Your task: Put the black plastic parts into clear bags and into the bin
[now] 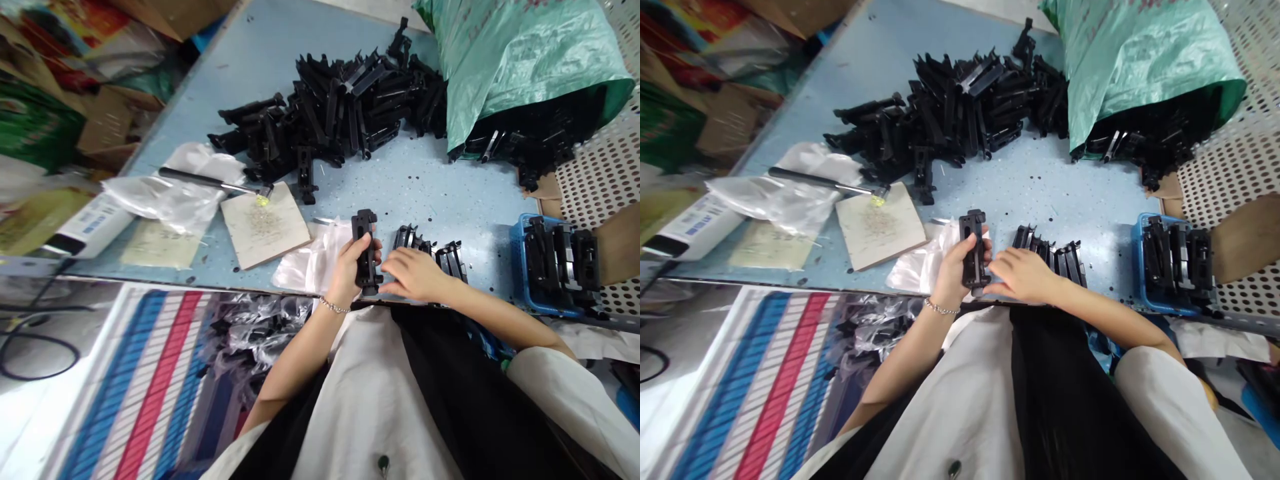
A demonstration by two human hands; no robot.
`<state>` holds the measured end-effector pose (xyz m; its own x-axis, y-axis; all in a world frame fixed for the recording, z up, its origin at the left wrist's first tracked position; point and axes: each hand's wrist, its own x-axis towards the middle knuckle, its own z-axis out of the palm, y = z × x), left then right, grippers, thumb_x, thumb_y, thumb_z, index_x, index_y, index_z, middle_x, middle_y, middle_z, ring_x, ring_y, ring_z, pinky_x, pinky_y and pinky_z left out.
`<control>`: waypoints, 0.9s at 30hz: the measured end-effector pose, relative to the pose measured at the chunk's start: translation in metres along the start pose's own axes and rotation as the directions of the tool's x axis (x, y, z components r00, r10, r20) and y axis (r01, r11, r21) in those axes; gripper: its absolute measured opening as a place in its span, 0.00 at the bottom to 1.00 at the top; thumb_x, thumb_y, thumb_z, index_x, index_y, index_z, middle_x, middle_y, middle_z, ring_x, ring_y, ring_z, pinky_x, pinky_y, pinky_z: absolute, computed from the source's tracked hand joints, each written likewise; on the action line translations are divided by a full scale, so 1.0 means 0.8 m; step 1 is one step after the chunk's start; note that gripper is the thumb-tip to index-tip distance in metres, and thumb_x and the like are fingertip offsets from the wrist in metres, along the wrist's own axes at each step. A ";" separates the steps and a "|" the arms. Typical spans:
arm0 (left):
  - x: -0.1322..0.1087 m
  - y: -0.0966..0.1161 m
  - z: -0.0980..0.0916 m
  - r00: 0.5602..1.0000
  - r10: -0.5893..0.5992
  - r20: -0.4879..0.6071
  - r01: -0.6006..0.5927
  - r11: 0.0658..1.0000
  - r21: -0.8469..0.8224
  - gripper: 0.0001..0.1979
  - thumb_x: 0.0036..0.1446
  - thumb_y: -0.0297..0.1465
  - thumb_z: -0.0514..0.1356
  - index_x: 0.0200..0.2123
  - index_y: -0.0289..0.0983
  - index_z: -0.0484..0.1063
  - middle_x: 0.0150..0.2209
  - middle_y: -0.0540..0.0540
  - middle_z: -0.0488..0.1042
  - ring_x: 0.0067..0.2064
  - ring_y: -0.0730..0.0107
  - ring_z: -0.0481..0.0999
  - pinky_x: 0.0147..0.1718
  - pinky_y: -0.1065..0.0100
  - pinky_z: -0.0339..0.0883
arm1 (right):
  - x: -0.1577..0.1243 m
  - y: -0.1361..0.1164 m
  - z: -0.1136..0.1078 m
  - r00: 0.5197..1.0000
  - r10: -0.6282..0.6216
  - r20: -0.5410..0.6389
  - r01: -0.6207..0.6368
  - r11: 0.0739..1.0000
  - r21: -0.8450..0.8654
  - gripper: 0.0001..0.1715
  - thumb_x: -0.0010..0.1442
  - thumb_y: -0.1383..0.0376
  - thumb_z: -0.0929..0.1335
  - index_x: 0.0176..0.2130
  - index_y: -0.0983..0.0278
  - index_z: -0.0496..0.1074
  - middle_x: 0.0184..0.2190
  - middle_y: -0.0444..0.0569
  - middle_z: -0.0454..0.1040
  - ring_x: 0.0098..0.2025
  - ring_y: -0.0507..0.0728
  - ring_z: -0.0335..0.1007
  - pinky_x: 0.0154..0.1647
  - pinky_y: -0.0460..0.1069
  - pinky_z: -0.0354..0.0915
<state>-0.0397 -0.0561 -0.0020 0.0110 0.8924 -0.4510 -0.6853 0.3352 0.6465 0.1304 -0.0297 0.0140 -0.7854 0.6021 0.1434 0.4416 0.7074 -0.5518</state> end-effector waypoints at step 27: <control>-0.077 -0.011 -0.014 0.888 0.448 -0.102 -0.449 0.893 0.022 0.24 0.46 0.38 0.75 0.46 0.41 0.74 0.36 0.50 0.75 0.31 0.74 0.74 0.30 0.72 0.69 | -0.011 -0.064 0.030 0.979 0.087 0.182 -0.139 0.944 0.299 0.36 0.76 0.52 0.51 0.26 0.62 0.70 0.18 0.39 0.63 0.21 0.49 0.60 0.22 0.45 0.61</control>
<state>-0.0430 -0.1174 0.0132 -0.3719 0.9119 -0.1735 -0.6014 -0.0944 0.7933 0.1045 -0.0801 0.0210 -0.8097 0.5840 -0.0570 0.3969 0.4735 -0.7863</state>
